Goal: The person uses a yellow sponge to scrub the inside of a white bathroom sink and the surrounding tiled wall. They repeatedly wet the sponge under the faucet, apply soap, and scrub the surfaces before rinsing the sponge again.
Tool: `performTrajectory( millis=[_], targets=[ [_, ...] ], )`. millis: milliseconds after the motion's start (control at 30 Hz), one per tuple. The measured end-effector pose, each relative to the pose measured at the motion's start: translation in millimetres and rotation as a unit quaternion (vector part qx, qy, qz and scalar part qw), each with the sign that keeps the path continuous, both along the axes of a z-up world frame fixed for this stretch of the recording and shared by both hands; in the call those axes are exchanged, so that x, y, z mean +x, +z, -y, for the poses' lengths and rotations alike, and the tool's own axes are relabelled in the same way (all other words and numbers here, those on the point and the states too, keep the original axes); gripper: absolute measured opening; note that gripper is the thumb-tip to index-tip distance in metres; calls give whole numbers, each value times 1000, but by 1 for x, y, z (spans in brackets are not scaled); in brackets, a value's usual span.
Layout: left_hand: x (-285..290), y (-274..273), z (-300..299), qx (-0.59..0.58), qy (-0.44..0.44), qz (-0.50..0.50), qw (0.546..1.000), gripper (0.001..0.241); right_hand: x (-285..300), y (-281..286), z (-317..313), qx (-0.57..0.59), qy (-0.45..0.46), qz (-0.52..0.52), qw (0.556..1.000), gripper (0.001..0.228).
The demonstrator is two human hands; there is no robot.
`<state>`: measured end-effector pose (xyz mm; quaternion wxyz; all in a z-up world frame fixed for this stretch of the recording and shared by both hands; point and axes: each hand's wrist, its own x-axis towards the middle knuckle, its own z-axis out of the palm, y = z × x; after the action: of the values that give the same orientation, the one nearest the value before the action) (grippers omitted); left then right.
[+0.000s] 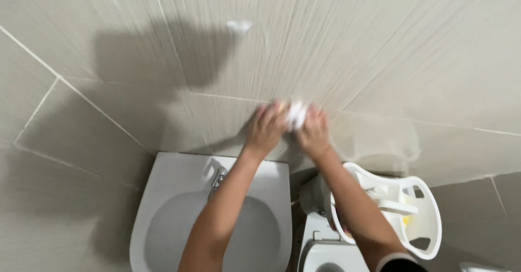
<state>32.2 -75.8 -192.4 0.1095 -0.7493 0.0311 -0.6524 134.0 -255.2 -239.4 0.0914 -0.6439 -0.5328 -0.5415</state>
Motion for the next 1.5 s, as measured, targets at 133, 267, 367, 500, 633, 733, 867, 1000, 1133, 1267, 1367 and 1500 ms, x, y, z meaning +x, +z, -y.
performTrajectory(
  millis=[133,267,367,500,633,733,867,1000,1133,1267,1367,1500],
  targets=[
    [-35,-98,15,17,74,-154,985,50,-17,-82,27,-94,29,-49,994,49],
    [-42,-102,35,-47,16,-208,977,26,-26,-62,48,-151,15,-81,985,34],
    [-24,-22,44,-46,33,-158,986,34,5,-14,55,-96,16,-36,995,32],
    [13,127,65,-42,32,-17,998,40,36,137,60,33,-69,54,996,48],
    [15,206,81,-62,-108,-58,991,39,-12,264,32,153,18,126,980,16],
    [21,173,88,-55,-83,3,995,29,6,208,35,156,35,101,982,20],
    [20,10,85,-41,7,-44,998,29,15,60,57,73,-68,123,987,18],
    [-6,-148,86,-83,-4,-265,961,33,-1,-26,87,-153,75,-2,985,19],
    [-29,-130,97,-115,-11,-310,944,22,-12,-18,97,-277,33,-37,959,25],
    [-18,-48,73,-126,6,-207,970,27,12,20,69,-162,4,13,987,37],
    [-3,39,34,-77,37,-106,991,33,-2,124,26,-53,19,38,998,24],
    [-10,174,-13,-24,-76,59,995,22,-34,242,-59,177,44,124,975,22]
  ],
)
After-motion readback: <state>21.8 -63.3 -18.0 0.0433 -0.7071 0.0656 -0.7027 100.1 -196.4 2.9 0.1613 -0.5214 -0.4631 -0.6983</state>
